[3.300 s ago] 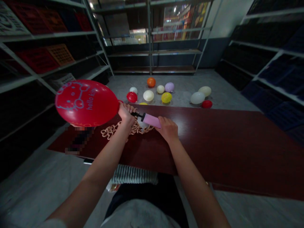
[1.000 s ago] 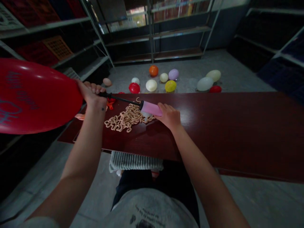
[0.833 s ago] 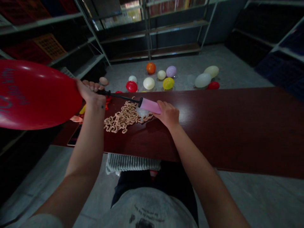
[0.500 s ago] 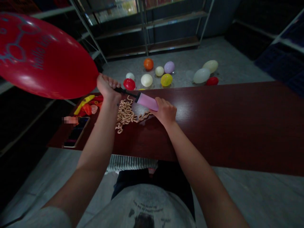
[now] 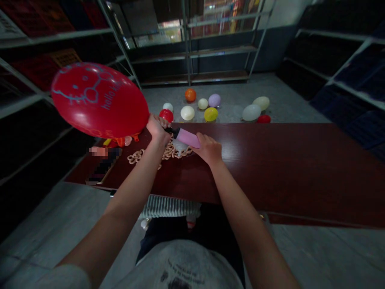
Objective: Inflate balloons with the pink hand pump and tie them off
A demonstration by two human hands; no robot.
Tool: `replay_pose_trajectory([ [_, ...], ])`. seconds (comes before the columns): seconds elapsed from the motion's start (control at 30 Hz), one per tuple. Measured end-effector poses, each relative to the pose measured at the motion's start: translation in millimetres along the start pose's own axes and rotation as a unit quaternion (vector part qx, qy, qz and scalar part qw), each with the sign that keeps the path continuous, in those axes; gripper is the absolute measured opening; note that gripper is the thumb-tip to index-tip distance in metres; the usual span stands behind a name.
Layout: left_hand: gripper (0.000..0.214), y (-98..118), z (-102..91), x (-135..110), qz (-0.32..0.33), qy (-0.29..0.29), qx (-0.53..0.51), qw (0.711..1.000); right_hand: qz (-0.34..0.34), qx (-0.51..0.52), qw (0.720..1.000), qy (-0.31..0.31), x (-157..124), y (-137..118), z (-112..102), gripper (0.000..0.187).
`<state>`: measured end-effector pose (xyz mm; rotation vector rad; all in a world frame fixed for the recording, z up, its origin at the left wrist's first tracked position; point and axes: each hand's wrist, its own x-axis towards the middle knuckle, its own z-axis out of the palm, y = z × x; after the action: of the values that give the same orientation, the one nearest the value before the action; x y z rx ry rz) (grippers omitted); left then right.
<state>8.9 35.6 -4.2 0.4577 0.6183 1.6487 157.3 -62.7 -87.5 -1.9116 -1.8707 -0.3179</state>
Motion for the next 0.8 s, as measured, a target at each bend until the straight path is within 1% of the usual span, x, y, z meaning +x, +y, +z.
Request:
replay_pose_trajectory([
  [0.1,0.046,10.0,-10.8,0.2,0.03,0.028,-0.035,0.999,-0.021,-0.013,1.0,-0.006,-1.2,-1.3,-1.4,0.049],
  [0.23,0.048,33.3,-22.9,4.6,0.043,0.051,-0.032,0.997,-0.042,-0.027,0.999,-0.014,-3.0,-2.4,-3.7,0.048],
  [0.37,0.046,63.7,-34.6,14.1,0.053,0.044,-0.038,0.997,-0.055,-0.03,0.998,-0.014,-3.9,-3.3,-4.3,0.048],
  [0.47,0.046,86.9,-38.7,20.1,0.066,0.039,-0.021,0.997,-0.055,-0.025,0.998,-0.011,-3.6,-3.2,-2.9,0.048],
  [0.57,0.049,107.0,-32.4,20.6,0.09,0.045,-0.002,0.995,-0.048,-0.014,0.999,-0.008,-2.4,-2.9,-1.0,0.049],
  [0.63,0.05,114.7,-22.6,18.3,0.096,0.031,0.004,0.995,-0.042,-0.005,0.999,-0.007,-1.3,-2.3,0.2,0.05],
  [0.7,0.051,115.6,-10.2,15.9,0.102,0.031,0.008,0.994,-0.034,0.003,0.999,-0.004,-0.2,-0.8,1.1,0.05],
  [0.8,0.051,104.8,9.3,14.7,0.11,0.034,0.01,0.993,-0.015,0.011,1.0,0.006,0.9,3.1,2.5,0.048],
])
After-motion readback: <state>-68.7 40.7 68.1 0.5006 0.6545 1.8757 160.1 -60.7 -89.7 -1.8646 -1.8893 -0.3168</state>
